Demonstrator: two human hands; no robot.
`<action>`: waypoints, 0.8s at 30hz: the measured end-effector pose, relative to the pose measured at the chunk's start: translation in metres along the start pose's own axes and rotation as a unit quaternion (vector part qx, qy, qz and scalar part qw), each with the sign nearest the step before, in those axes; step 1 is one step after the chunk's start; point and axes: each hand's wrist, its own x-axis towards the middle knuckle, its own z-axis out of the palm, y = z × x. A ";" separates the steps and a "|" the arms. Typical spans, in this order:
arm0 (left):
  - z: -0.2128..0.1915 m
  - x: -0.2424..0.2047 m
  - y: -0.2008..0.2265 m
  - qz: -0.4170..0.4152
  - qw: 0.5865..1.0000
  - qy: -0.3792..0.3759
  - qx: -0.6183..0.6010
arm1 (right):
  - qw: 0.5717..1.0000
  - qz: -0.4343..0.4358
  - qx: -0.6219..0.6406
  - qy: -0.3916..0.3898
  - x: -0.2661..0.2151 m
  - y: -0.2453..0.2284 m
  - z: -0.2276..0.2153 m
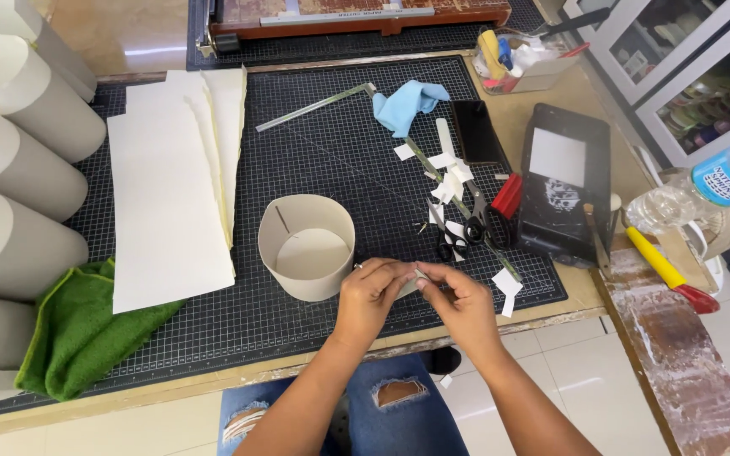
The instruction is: Assembling cylindrical paper containers by cutting strips and applying adhesive
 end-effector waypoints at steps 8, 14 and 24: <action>0.002 -0.003 -0.009 0.025 0.999 0.005 0.047 | 0.999 0.016 0.004 0.031 -0.003 -0.004 0.002; -0.009 -0.004 -0.011 -0.202 0.964 -0.149 -0.088 | 0.997 0.053 0.056 0.023 -0.007 -0.004 0.001; -0.025 -0.030 -0.032 -0.341 0.908 -0.230 -0.075 | 0.993 0.094 -0.067 -0.002 0.022 0.018 -0.036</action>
